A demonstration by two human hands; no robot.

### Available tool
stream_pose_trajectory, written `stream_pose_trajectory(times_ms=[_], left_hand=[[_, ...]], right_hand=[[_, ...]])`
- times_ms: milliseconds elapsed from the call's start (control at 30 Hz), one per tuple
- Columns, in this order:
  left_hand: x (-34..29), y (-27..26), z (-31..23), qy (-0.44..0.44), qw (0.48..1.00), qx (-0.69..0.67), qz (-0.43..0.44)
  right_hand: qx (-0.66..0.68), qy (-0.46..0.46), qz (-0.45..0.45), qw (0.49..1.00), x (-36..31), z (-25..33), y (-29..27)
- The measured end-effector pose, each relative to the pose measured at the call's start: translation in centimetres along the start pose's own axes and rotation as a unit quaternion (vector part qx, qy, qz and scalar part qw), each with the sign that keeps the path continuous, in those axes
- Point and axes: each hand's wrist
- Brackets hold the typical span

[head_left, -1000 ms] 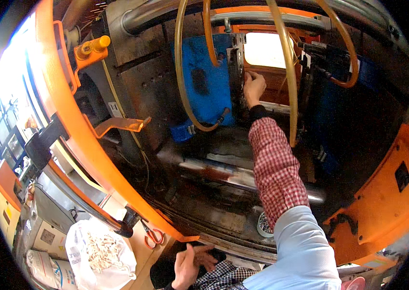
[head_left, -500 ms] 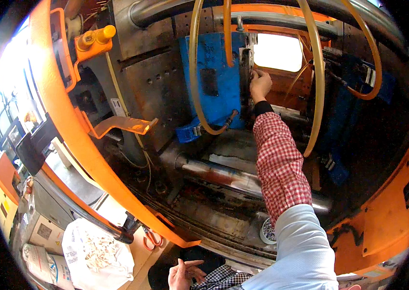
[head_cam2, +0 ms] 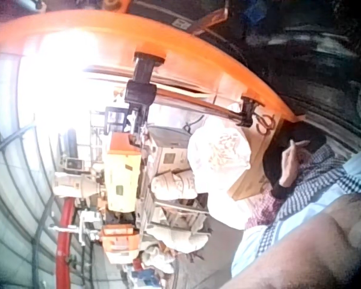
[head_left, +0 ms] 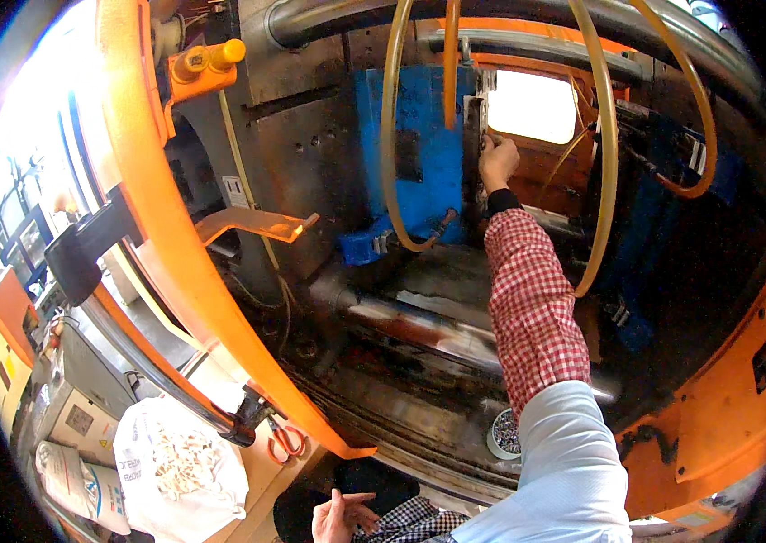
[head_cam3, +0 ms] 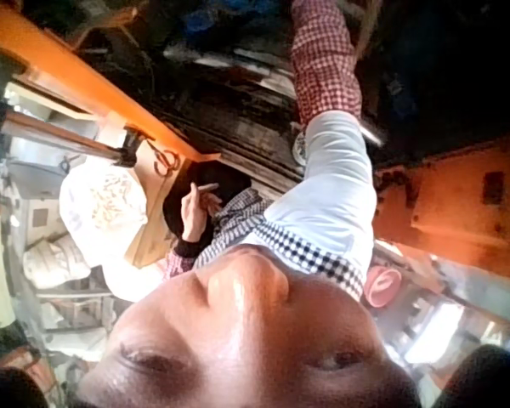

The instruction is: The person repeatedly picks small white plastic components from a bag, assembles them by hand into a linked chain, and places the assembled pieces into a white cup inside an orange industrial machine. The person also sprays a lubricant into the machine interior and closes the machine door between cycles.

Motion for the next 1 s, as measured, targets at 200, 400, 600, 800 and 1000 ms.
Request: stream_pose_trajectory(times_ms=[200,400,600,800,1000], left_hand=[[-0.5,-0.4,0.2,-0.008,1.000,-0.002,-0.023],[-1.0,-0.1,0.2,-0.015,0.999,-0.006,-0.035],[-0.4,-0.5,2.3,-0.010,0.999,0.020,0.022],[-1.7,-1.2,2.5,0.023,0.998,0.065,0.009],[-3.0,-1.9,3.7,0.012,0.997,0.074,0.013]], right_hand=[[-0.024,-0.004,0.001,1.000,-0.9,0.4,0.5],[-0.110,-0.122,0.040,0.986,-1.8,-2.4,1.8],[-0.193,-0.101,0.144,0.965,3.8,-4.5,-1.0],[-0.108,-0.103,0.248,0.957,-9.0,10.1,-10.4],[-0.110,-0.061,0.594,0.795,-21.1,14.2,-29.3]])
Point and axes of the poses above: each hand's wrist, its own x-axis towards the middle knuckle, its own y-axis out of the palm, z = x × y, and after that the axes turned 13 degrees about x, right-handed
